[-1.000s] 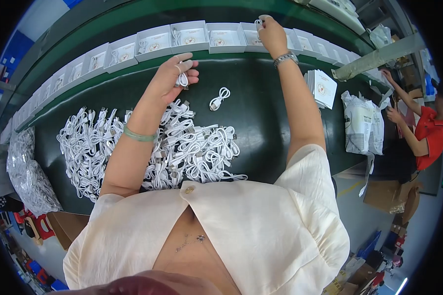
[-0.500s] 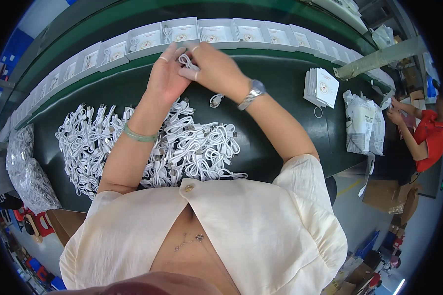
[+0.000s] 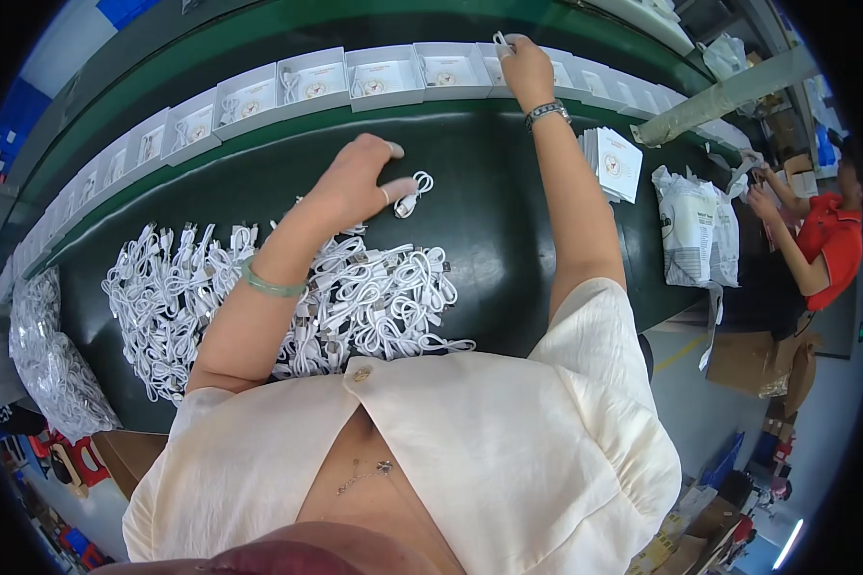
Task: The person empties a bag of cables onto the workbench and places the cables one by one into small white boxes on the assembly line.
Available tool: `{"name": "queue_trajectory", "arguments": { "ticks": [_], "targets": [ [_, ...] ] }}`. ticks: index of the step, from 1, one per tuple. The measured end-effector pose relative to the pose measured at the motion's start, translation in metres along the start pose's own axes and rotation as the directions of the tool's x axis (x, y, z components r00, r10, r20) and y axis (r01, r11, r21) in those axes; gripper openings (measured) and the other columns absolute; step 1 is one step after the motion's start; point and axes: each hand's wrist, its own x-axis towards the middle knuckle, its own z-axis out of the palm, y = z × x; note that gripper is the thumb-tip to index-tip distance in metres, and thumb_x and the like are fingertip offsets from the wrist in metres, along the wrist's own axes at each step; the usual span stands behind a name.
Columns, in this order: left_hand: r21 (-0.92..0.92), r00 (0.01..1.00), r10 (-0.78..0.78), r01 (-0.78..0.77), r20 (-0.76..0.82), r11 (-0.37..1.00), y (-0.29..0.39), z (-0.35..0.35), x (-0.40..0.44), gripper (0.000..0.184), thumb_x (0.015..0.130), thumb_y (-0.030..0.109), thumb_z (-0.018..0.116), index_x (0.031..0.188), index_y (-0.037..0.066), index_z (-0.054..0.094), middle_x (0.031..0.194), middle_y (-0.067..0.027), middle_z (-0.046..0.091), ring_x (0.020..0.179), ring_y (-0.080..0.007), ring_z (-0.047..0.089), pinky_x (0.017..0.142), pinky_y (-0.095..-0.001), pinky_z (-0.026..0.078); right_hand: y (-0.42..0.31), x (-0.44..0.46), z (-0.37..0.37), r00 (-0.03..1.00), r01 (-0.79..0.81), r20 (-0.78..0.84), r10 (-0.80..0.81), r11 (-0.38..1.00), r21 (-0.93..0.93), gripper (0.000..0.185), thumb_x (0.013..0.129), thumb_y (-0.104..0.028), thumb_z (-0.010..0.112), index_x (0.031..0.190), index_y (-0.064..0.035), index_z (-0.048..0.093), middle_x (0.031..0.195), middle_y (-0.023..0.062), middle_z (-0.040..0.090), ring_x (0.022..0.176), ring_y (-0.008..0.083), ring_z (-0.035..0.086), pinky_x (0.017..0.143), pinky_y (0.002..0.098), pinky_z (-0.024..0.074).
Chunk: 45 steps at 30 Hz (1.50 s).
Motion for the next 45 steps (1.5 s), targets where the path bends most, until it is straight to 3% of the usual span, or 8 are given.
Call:
{"name": "queue_trajectory", "arguments": {
  "ticks": [10,13,18,26,32,34,40,45],
  "targets": [
    [0.194,0.989,0.054,-0.08,0.135,0.978,0.006,0.015,0.001,0.03,0.073,0.022,0.074,0.088,0.001,0.058,0.095,-0.0129,0.056,0.093,-0.0325,0.054,0.083,-0.0401,0.044,-0.008,-0.02,-0.003,0.97,0.058,0.241,-0.03,0.992,-0.111,0.036,0.089,-0.027,0.05,0.109,0.0006,0.063,0.102,0.0251,0.063,0.097,0.0402,0.059,0.085,0.0418,0.0468],
    [0.06,1.0,-0.029,0.028,0.004,0.998,0.002,0.014,0.005,0.023,0.073,0.018,0.071,0.085,0.002,0.058,0.087,-0.0162,0.059,0.079,-0.0323,0.059,0.073,-0.0392,0.049,-0.027,-0.041,-0.022,0.98,0.155,0.114,-0.162,0.986,0.064,0.038,0.09,-0.031,0.052,0.108,0.0015,0.063,0.098,0.0212,0.066,0.092,0.0337,0.063,0.081,0.0381,0.0487],
    [-0.753,0.938,-0.348,0.222,-0.01,0.62,-0.002,0.002,0.016,0.016,0.081,0.007,0.064,0.088,-0.003,0.054,0.086,-0.0133,0.061,0.073,-0.0199,0.062,0.066,-0.0296,0.052,-0.078,-0.102,-0.035,0.792,-0.215,0.578,-0.195,0.797,0.564,0.041,0.091,-0.036,0.054,0.111,-0.0006,0.061,0.099,0.008,0.065,0.09,0.0148,0.06,0.079,0.0276,0.049],
    [-0.6,0.984,-0.118,0.016,-0.132,0.8,-0.002,0.01,0.014,0.025,0.087,0.003,0.058,0.111,-0.003,0.053,0.096,-0.0103,0.061,0.088,-0.0158,0.061,0.078,-0.0291,0.052,-0.089,-0.109,-0.014,0.875,-0.343,0.477,-0.077,0.597,0.725,0.029,0.091,-0.025,0.057,0.108,-0.0021,0.062,0.092,0.004,0.066,0.085,0.011,0.06,0.076,0.0258,0.0479],
    [-0.508,0.988,-0.15,0.106,-0.046,0.855,-0.008,0.005,0.015,0.019,0.087,0.005,0.057,0.105,0.0,0.06,0.092,-0.0053,0.061,0.083,-0.0114,0.059,0.074,-0.0261,0.051,0.012,-0.005,-0.011,0.992,-0.04,-0.11,0.059,0.984,0.175,0.043,0.086,-0.037,0.06,0.108,-0.0003,0.063,0.086,0.0124,0.068,0.075,0.0199,0.063,0.067,0.0312,0.0484],
    [-0.49,0.988,-0.143,0.1,-0.051,0.866,-0.005,0.004,0.014,0.018,0.087,0.005,0.057,0.104,0.0,0.06,0.091,-0.0051,0.061,0.081,-0.0111,0.058,0.072,-0.0258,0.05,0.024,0.009,-0.014,0.987,-0.12,-0.108,0.122,0.992,0.028,0.038,0.087,-0.034,0.055,0.108,-0.0032,0.065,0.1,0.0204,0.066,0.094,0.0361,0.063,0.082,0.0401,0.0483],
    [-0.459,0.989,-0.122,0.071,-0.083,0.885,-0.005,0.004,0.015,0.014,0.087,0.006,0.058,0.099,0.001,0.062,0.089,-0.0047,0.061,0.077,-0.0112,0.057,0.07,-0.0257,0.049,0.043,0.016,0.006,0.97,0.036,0.243,0.028,0.967,-0.254,0.044,0.088,-0.039,0.052,0.108,-0.0028,0.065,0.105,0.0221,0.064,0.097,0.0398,0.06,0.087,0.0437,0.0459],
    [-0.252,0.978,-0.016,-0.037,-0.206,0.967,-0.001,-0.003,0.012,0.013,0.085,0.007,0.059,0.097,0.002,0.062,0.087,-0.01,0.06,0.077,-0.0189,0.058,0.073,-0.029,0.048,0.024,0.001,-0.006,0.963,0.112,0.26,-0.075,0.985,-0.132,0.045,0.09,-0.041,0.05,0.109,-0.0027,0.064,0.107,0.0227,0.063,0.102,0.0375,0.059,0.09,0.0416,0.0445]
  ]
}}
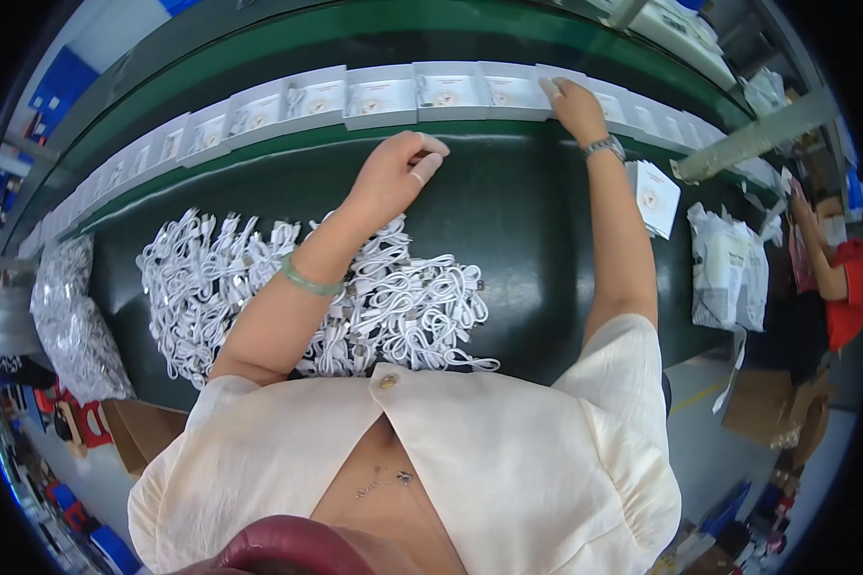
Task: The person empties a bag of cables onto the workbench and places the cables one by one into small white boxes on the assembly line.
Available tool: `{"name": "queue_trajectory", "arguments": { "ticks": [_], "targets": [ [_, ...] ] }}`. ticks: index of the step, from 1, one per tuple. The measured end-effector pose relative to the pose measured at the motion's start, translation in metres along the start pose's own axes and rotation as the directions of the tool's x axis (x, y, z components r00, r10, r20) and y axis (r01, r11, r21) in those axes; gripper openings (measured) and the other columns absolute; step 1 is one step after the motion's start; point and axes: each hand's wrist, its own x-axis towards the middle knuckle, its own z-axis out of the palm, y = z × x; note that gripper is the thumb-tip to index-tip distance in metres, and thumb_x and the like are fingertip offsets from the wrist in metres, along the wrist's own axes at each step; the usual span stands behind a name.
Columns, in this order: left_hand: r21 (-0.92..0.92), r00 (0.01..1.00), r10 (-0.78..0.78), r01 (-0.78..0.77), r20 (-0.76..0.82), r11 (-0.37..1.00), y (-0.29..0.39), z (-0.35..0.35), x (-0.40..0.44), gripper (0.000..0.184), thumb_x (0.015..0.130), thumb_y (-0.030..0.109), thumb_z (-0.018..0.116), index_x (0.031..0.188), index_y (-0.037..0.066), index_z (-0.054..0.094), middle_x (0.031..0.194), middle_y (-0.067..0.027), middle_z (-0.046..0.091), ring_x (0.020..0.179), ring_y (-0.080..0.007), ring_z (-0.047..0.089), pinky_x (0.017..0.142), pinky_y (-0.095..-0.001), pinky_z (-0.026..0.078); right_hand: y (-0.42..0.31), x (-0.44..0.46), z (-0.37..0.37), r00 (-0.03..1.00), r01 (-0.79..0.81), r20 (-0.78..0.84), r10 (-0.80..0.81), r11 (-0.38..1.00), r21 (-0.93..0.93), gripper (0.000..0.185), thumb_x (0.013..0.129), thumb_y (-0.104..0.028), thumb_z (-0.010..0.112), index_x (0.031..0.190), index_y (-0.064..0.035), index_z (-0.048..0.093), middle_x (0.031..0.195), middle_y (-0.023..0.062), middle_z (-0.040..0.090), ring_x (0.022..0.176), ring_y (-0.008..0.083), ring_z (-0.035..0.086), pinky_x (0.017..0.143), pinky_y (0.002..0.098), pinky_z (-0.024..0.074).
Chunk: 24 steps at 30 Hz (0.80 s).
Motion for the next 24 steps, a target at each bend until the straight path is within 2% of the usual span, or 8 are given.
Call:
{"name": "queue_trajectory", "arguments": {
  "ticks": [4,6,8,9,10,12,15,24],
  "targets": [
    [0.102,0.996,-0.067,0.073,-0.066,0.992,0.012,-0.013,0.003,0.019,0.085,0.01,0.061,0.101,0.001,0.061,0.092,-0.0127,0.061,0.082,-0.0233,0.06,0.076,-0.0322,0.048,-0.051,-0.045,-0.019,0.989,0.136,-0.08,-0.123,0.974,0.179,0.038,0.091,-0.034,0.051,0.11,-0.0032,0.064,0.109,0.0203,0.064,0.103,0.0351,0.059,0.09,0.0394,0.0449],
    [0.256,0.993,-0.004,0.035,-0.122,0.966,0.007,-0.029,0.01,0.022,0.085,0.014,0.061,0.103,0.001,0.061,0.096,-0.0147,0.061,0.087,-0.027,0.06,0.079,-0.0348,0.048,-0.077,-0.076,-0.022,0.956,0.264,0.044,-0.291,0.913,0.311,0.033,0.091,-0.027,0.055,0.112,-0.0029,0.062,0.104,0.0157,0.066,0.098,0.0283,0.063,0.087,0.0334,0.0458],
    [0.472,0.984,0.052,0.037,-0.173,0.881,0.005,-0.052,0.018,0.034,0.084,0.025,0.063,0.108,0.001,0.059,0.108,-0.0194,0.059,0.101,-0.036,0.057,0.088,-0.0417,0.046,-0.11,-0.114,-0.031,0.864,0.355,0.14,-0.484,0.783,0.511,0.032,0.09,-0.023,0.058,0.114,-0.0029,0.061,0.11,0.0123,0.065,0.097,0.024,0.063,0.089,0.0321,0.0461],
    [0.539,0.978,0.008,0.109,-0.209,0.835,-0.005,-0.066,0.024,0.037,0.083,0.027,0.064,0.109,0.001,0.059,0.111,-0.0204,0.059,0.105,-0.0364,0.056,0.091,-0.0419,0.044,-0.129,-0.133,-0.042,0.821,0.198,0.32,-0.473,0.762,0.617,0.034,0.088,-0.023,0.06,0.116,-0.0029,0.06,0.11,0.0121,0.065,0.098,0.0224,0.062,0.09,0.0327,0.0458],
    [0.665,0.974,-0.065,0.197,-0.217,0.721,-0.011,-0.082,0.029,0.041,0.083,0.031,0.063,0.109,0.0,0.059,0.111,-0.021,0.058,0.104,-0.0368,0.056,0.09,-0.0425,0.045,-0.14,-0.148,-0.045,0.754,0.209,0.382,-0.535,0.746,0.633,0.039,0.086,-0.025,0.063,0.118,-0.0032,0.058,0.113,0.0132,0.063,0.102,0.0233,0.06,0.09,0.0335,0.0462],
    [0.773,0.957,-0.101,0.28,-0.271,0.569,-0.045,-0.11,0.039,0.047,0.085,0.04,0.059,0.102,-0.003,0.062,0.105,-0.0219,0.061,0.1,-0.0364,0.058,0.086,-0.0436,0.048,-0.151,-0.17,-0.036,0.635,0.433,0.301,-0.712,0.65,0.624,0.05,0.082,-0.025,0.067,0.125,-0.0047,0.053,0.122,0.0162,0.056,0.112,0.0309,0.053,0.098,0.0378,0.0406],
    [0.88,0.934,-0.252,0.332,-0.254,0.341,-0.061,-0.133,0.038,0.052,0.086,0.047,0.054,0.098,-0.003,0.065,0.104,-0.0213,0.063,0.098,-0.0366,0.059,0.085,-0.0434,0.049,-0.168,-0.19,-0.024,0.645,0.407,0.295,-0.705,0.644,0.647,0.051,0.081,-0.026,0.067,0.126,-0.0045,0.052,0.125,0.017,0.054,0.116,0.0328,0.048,0.101,0.0386,0.037],
    [0.897,0.846,-0.472,0.384,-0.247,0.217,-0.079,-0.147,0.035,0.061,0.091,0.054,0.04,0.108,0.003,0.067,0.116,-0.015,0.062,0.113,-0.033,0.053,0.092,-0.0417,0.045,-0.168,-0.194,0.0,0.695,0.394,0.236,-0.679,0.635,0.665,0.04,0.081,-0.023,0.067,0.116,-0.0067,0.059,0.114,0.0121,0.06,0.108,0.0295,0.051,0.095,0.0361,0.0405]
  ]
}}
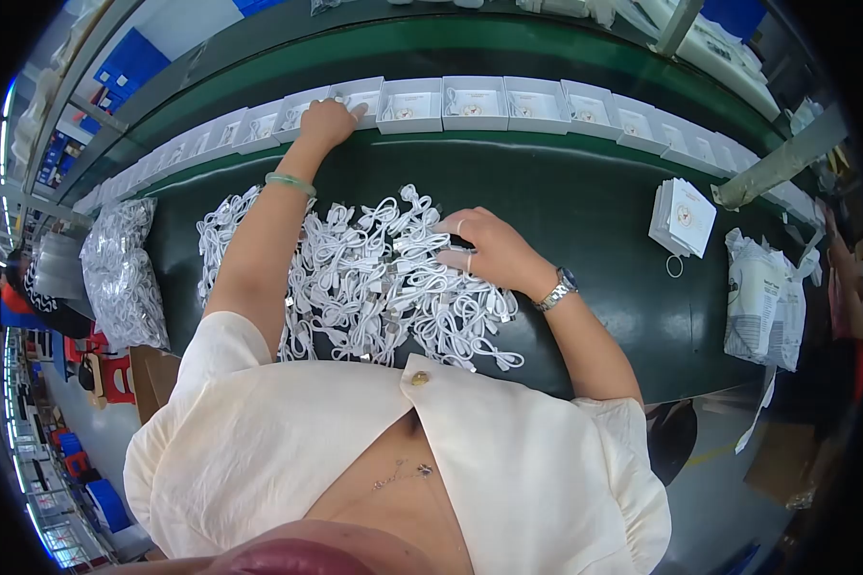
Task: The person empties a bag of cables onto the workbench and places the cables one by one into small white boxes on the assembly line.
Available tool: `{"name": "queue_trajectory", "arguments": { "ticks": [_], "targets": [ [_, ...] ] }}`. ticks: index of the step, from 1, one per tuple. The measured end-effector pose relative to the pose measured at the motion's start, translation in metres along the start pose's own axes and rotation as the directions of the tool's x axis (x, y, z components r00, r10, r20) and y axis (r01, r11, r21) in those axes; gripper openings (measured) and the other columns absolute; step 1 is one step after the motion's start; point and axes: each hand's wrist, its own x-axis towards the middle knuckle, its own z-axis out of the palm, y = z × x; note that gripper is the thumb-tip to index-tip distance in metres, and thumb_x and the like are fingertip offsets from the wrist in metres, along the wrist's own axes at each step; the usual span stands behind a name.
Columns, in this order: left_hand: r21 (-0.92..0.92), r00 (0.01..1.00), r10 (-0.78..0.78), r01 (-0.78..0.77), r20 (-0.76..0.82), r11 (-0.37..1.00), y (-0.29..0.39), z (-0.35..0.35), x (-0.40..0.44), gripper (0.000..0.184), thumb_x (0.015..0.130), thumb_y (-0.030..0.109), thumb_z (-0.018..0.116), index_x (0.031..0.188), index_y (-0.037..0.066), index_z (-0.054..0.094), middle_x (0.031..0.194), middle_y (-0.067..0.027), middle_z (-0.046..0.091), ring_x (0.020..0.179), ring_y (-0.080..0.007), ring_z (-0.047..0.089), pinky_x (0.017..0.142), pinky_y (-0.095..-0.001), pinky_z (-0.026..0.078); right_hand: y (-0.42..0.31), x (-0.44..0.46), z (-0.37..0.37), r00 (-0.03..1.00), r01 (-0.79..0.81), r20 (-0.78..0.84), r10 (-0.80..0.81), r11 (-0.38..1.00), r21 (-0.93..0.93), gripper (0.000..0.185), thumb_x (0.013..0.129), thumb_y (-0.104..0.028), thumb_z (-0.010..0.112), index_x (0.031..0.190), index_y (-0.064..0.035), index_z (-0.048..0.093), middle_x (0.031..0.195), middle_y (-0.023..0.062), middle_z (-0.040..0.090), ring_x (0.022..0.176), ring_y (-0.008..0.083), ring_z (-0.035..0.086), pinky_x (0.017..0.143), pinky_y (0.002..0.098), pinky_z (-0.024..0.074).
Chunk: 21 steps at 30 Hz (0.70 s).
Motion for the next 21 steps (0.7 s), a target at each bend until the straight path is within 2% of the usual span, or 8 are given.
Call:
{"name": "queue_trajectory", "arguments": {
  "ticks": [5,7,10,12,13,15,19,21],
  "targets": [
    [0.027,0.997,0.074,-0.075,0.023,0.997,-0.014,0.01,0.01,0.06,0.093,0.051,0.038,0.102,0.0,0.067,0.109,-0.0194,0.064,0.106,-0.0383,0.056,0.089,-0.0451,0.046,0.007,0.002,0.005,0.995,0.056,-0.088,-0.054,0.998,0.027,0.03,0.08,-0.018,0.067,0.107,-0.0057,0.064,0.104,0.0103,0.062,0.095,0.0266,0.057,0.086,0.0336,0.0448],
    [0.039,0.996,0.081,-0.083,0.048,0.996,-0.017,0.009,0.01,0.06,0.094,0.05,0.036,0.101,0.0,0.068,0.11,-0.0191,0.064,0.105,-0.0384,0.056,0.09,-0.0452,0.045,0.006,0.002,0.003,0.996,-0.072,-0.052,0.077,0.994,0.087,0.027,0.081,-0.015,0.065,0.107,-0.0054,0.064,0.1,0.0099,0.062,0.082,0.0208,0.06,0.078,0.0299,0.048],
    [0.087,0.997,0.08,-0.082,0.022,0.993,-0.015,0.001,0.004,0.048,0.09,0.045,0.047,0.105,0.004,0.068,0.112,-0.0148,0.064,0.11,-0.0352,0.054,0.091,-0.0427,0.045,0.013,0.0,0.005,0.979,-0.17,-0.039,0.201,0.905,0.39,0.024,0.086,-0.013,0.062,0.108,-0.0032,0.064,0.097,0.0062,0.063,0.079,0.011,0.059,0.075,0.0247,0.0487],
    [-0.015,0.892,0.314,-0.337,-0.327,0.941,-0.009,-0.011,-0.014,0.035,0.088,0.033,0.056,0.099,0.002,0.068,0.101,-0.0176,0.065,0.102,-0.0321,0.058,0.091,-0.0404,0.045,0.014,-0.001,0.0,0.964,-0.209,-0.015,0.266,0.788,0.58,0.023,0.089,-0.015,0.061,0.107,-0.0013,0.064,0.098,0.0032,0.065,0.086,0.0087,0.059,0.078,0.0236,0.0478],
    [-0.012,0.889,0.325,-0.347,-0.321,0.938,-0.002,-0.017,-0.025,0.035,0.088,0.033,0.056,0.099,0.002,0.068,0.101,-0.0176,0.065,0.102,-0.0321,0.058,0.091,-0.0404,0.045,0.013,-0.001,-0.005,0.962,-0.191,-0.05,0.268,0.795,0.575,0.022,0.088,-0.015,0.061,0.106,-0.0014,0.064,0.097,0.0026,0.065,0.086,0.0081,0.058,0.079,0.0232,0.047],
    [-0.496,0.827,0.506,-0.556,-0.246,0.667,0.018,-0.031,-0.058,0.025,0.083,0.017,0.063,0.104,0.003,0.065,0.1,-0.016,0.064,0.101,-0.0304,0.058,0.092,-0.0374,0.044,0.015,-0.002,-0.016,0.948,-0.184,-0.113,0.299,0.799,0.573,0.021,0.089,-0.015,0.061,0.104,-0.0013,0.064,0.096,0.0021,0.064,0.087,0.0079,0.057,0.081,0.0227,0.0457],
    [-0.542,0.576,0.806,-0.725,-0.138,0.425,0.035,-0.029,-0.105,0.032,0.081,0.006,0.062,0.112,0.004,0.06,0.117,-0.0154,0.057,0.111,-0.0317,0.053,0.097,-0.0374,0.041,0.027,-0.004,-0.035,0.873,-0.265,-0.232,0.43,0.815,0.515,0.024,0.088,-0.02,0.061,0.104,-0.0027,0.065,0.097,0.0025,0.066,0.09,0.0094,0.058,0.082,0.0236,0.0445],
    [-0.558,0.602,0.798,-0.666,-0.009,0.495,0.038,-0.026,-0.117,0.03,0.08,0.005,0.063,0.109,0.003,0.06,0.119,-0.0163,0.055,0.114,-0.0328,0.051,0.097,-0.0378,0.041,0.039,-0.009,-0.04,0.843,-0.32,-0.31,0.44,0.872,0.37,0.027,0.087,-0.021,0.062,0.105,-0.0019,0.064,0.096,0.0062,0.065,0.088,0.0159,0.06,0.08,0.027,0.0457]
  ]
}}
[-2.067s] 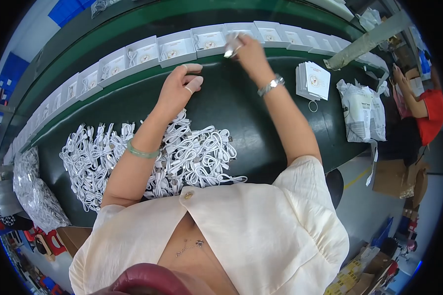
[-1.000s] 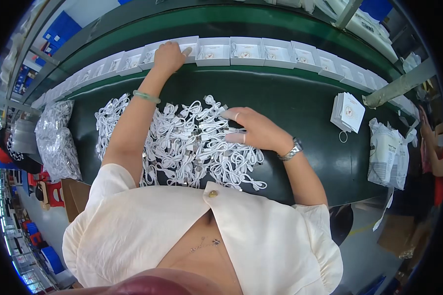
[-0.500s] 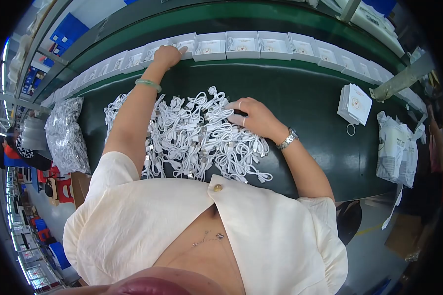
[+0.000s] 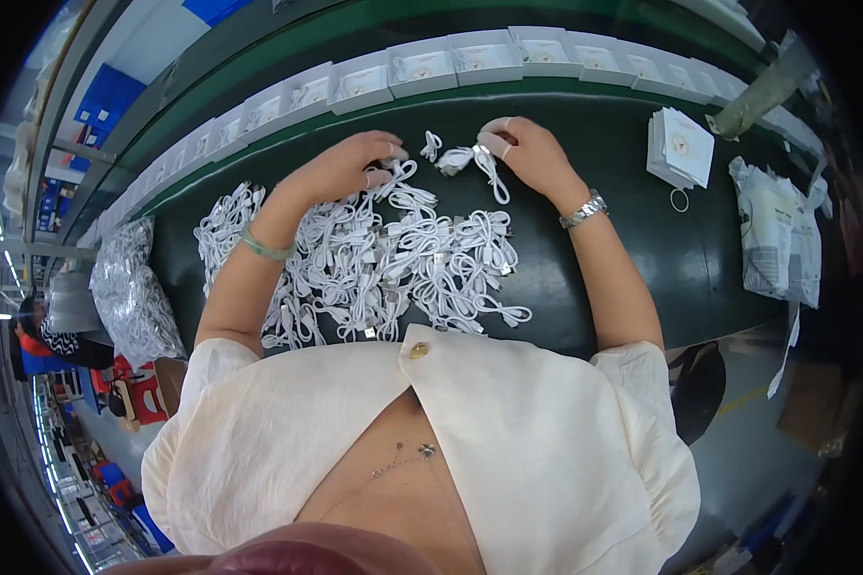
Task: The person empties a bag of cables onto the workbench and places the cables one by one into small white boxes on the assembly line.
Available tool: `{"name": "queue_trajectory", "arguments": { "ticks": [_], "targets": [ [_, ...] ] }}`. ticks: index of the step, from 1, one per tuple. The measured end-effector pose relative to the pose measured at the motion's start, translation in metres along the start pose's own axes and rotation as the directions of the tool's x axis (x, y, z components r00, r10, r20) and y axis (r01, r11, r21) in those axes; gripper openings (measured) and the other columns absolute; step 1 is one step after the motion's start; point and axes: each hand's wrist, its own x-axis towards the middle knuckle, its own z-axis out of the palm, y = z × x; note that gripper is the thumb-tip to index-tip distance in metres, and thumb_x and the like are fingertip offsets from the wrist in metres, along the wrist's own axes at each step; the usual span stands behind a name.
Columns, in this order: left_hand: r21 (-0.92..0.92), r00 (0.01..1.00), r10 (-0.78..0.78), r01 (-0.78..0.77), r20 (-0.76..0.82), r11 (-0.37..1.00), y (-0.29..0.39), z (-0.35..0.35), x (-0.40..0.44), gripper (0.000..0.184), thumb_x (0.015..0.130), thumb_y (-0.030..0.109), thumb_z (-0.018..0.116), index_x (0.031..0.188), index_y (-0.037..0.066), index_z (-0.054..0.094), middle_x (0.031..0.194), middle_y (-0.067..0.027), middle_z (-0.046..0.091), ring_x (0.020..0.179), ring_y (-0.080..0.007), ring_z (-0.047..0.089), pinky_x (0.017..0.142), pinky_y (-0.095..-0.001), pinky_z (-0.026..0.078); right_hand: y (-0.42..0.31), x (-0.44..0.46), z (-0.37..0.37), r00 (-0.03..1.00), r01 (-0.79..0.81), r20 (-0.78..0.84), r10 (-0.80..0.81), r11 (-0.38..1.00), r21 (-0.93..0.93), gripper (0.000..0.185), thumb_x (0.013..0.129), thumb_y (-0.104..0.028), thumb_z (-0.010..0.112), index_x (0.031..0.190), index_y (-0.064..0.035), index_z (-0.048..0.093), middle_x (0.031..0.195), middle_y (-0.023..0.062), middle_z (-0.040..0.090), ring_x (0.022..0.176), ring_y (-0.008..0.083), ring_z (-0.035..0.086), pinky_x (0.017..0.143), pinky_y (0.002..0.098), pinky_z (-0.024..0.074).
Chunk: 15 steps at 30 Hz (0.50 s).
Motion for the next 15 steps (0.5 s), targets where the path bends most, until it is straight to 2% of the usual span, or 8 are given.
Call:
{"name": "queue_trajectory", "arguments": {
  "ticks": [2,3,5,6,8,10,12,15],
  "targets": [
    [-0.006,0.999,-0.041,0.041,0.027,0.999,0.0,-0.001,0.004,0.024,0.081,0.004,0.062,0.104,0.002,0.061,0.113,-0.0129,0.059,0.106,-0.0269,0.056,0.091,-0.0334,0.044,0.006,0.001,-0.006,0.963,0.132,-0.14,-0.229,0.858,-0.497,0.028,0.084,-0.022,0.063,0.102,-0.0012,0.065,0.09,0.0125,0.063,0.084,0.0266,0.059,0.077,0.035,0.0464],
    [-0.004,0.999,-0.032,0.032,0.03,0.999,0.002,-0.005,0.006,0.024,0.081,0.004,0.062,0.104,0.002,0.061,0.113,-0.0129,0.059,0.106,-0.0269,0.056,0.091,-0.0334,0.044,0.008,0.001,-0.007,0.939,0.181,-0.168,-0.3,0.847,-0.5,0.025,0.083,-0.02,0.062,0.101,-0.0021,0.065,0.09,0.0142,0.061,0.086,0.0312,0.056,0.077,0.0389,0.0454],
    [-0.262,0.954,-0.261,0.292,0.148,0.92,0.008,-0.01,0.008,0.018,0.086,0.007,0.06,0.102,0.001,0.059,0.102,-0.0091,0.063,0.094,-0.0183,0.06,0.084,-0.0285,0.046,0.005,-0.001,-0.007,0.942,0.195,-0.147,-0.301,0.848,-0.493,0.025,0.083,-0.019,0.062,0.102,-0.0025,0.065,0.092,0.014,0.061,0.089,0.0306,0.056,0.079,0.0383,0.0454],
    [-0.263,0.955,-0.256,0.288,0.149,0.921,0.007,-0.008,0.01,0.018,0.086,0.007,0.06,0.102,0.001,0.059,0.102,-0.0091,0.063,0.094,-0.0183,0.06,0.084,-0.0285,0.046,0.002,-0.001,-0.005,0.944,0.217,-0.119,-0.309,0.849,-0.483,0.025,0.083,-0.018,0.062,0.102,-0.003,0.065,0.094,0.0138,0.062,0.091,0.0301,0.056,0.08,0.0378,0.0455],
    [-0.683,0.974,-0.222,0.132,-0.044,0.718,0.004,-0.004,0.015,0.018,0.091,0.01,0.054,0.106,0.0,0.057,0.094,-0.0067,0.063,0.085,-0.0123,0.059,0.08,-0.0256,0.047,0.002,0.0,0.004,0.913,0.291,-0.111,-0.394,0.816,-0.5,0.025,0.082,-0.016,0.063,0.103,-0.0037,0.065,0.099,0.0133,0.062,0.095,0.0301,0.056,0.084,0.0371,0.0454],
    [-0.675,0.975,-0.217,0.131,-0.044,0.726,0.005,-0.009,0.024,0.02,0.094,0.013,0.049,0.109,-0.001,0.054,0.093,-0.0068,0.062,0.085,-0.0139,0.059,0.08,-0.0278,0.048,-0.004,0.004,0.013,0.841,0.425,-0.067,-0.537,0.732,-0.532,0.026,0.082,-0.013,0.063,0.107,-0.0057,0.062,0.1,0.0118,0.06,0.095,0.0294,0.055,0.083,0.0368,0.0447],
    [-0.863,0.917,-0.373,0.07,-0.141,0.5,0.009,-0.006,0.04,0.021,0.092,0.011,0.046,0.106,-0.002,0.055,0.088,-0.0062,0.06,0.08,-0.0162,0.06,0.075,-0.0287,0.049,-0.012,0.009,0.022,0.824,0.452,-0.049,-0.565,0.706,-0.545,0.025,0.081,-0.014,0.062,0.105,-0.0058,0.062,0.099,0.0123,0.06,0.094,0.0306,0.054,0.084,0.0383,0.0446],
    [-0.959,0.886,-0.439,-0.022,-0.149,0.282,0.009,0.001,0.064,0.019,0.09,0.013,0.047,0.102,0.001,0.054,0.078,-0.0036,0.056,0.071,-0.0142,0.055,0.065,-0.0283,0.047,-0.015,0.023,0.033,0.906,0.402,0.197,-0.374,0.623,-0.671,0.022,0.08,-0.018,0.062,0.097,-0.0044,0.064,0.093,0.0132,0.06,0.091,0.0308,0.054,0.08,0.0408,0.0447]
  ]
}}
